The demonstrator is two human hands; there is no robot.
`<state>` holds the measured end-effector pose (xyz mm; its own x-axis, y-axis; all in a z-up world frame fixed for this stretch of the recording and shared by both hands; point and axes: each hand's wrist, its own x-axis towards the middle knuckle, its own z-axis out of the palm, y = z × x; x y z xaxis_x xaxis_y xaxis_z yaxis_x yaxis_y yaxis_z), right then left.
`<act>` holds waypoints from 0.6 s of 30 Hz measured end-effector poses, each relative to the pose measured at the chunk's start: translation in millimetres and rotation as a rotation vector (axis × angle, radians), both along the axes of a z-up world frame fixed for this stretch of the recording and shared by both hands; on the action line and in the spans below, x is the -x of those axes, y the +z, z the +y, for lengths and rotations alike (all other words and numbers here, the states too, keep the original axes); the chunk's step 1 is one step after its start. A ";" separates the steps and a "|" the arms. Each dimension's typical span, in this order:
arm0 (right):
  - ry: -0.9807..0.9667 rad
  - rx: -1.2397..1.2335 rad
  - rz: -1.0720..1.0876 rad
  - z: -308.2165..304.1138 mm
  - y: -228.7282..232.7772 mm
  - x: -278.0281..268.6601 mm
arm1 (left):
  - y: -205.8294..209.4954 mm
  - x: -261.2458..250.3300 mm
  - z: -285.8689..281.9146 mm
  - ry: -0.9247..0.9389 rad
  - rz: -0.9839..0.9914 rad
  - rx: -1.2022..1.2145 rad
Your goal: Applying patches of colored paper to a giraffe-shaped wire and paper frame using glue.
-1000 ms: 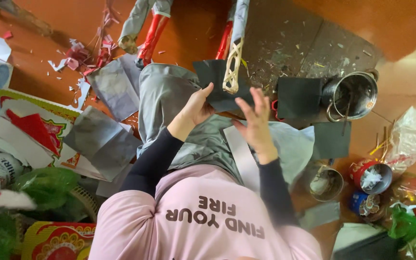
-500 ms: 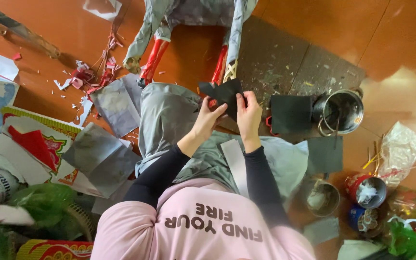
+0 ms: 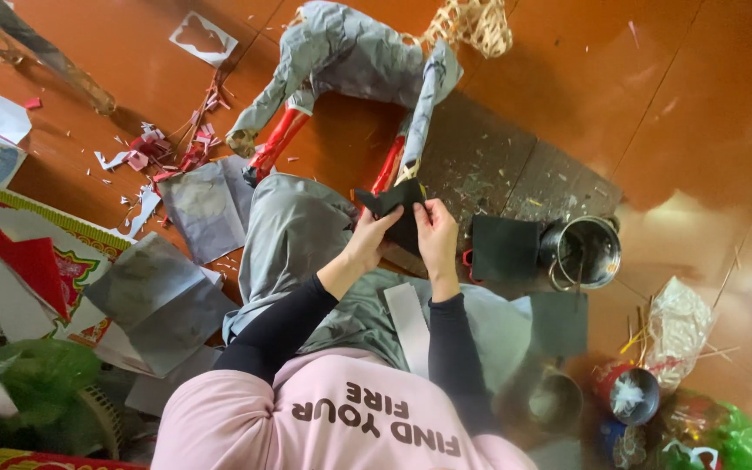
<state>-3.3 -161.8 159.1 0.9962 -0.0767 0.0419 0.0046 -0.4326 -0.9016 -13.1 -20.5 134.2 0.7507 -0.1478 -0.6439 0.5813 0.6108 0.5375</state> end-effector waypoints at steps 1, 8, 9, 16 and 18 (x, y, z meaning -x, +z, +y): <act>0.008 0.001 -0.009 0.0 -3.0 0.7 | 1.8 -0.9 1.2 0.008 -0.009 0.001; 0.005 -0.056 0.050 -3.1 -16.8 1.0 | -0.1 -9.0 3.4 0.041 -0.064 0.065; 0.011 -0.059 0.063 -3.7 -16.9 1.3 | -2.8 -10.4 2.8 0.056 -0.081 0.092; 0.024 -0.137 0.147 -11.1 -39.8 -5.9 | -16.7 -22.5 -2.3 0.084 -0.076 -0.160; 0.025 -0.195 0.175 -13.4 -51.9 -8.4 | -37.7 -24.0 -6.9 0.104 -0.270 -0.300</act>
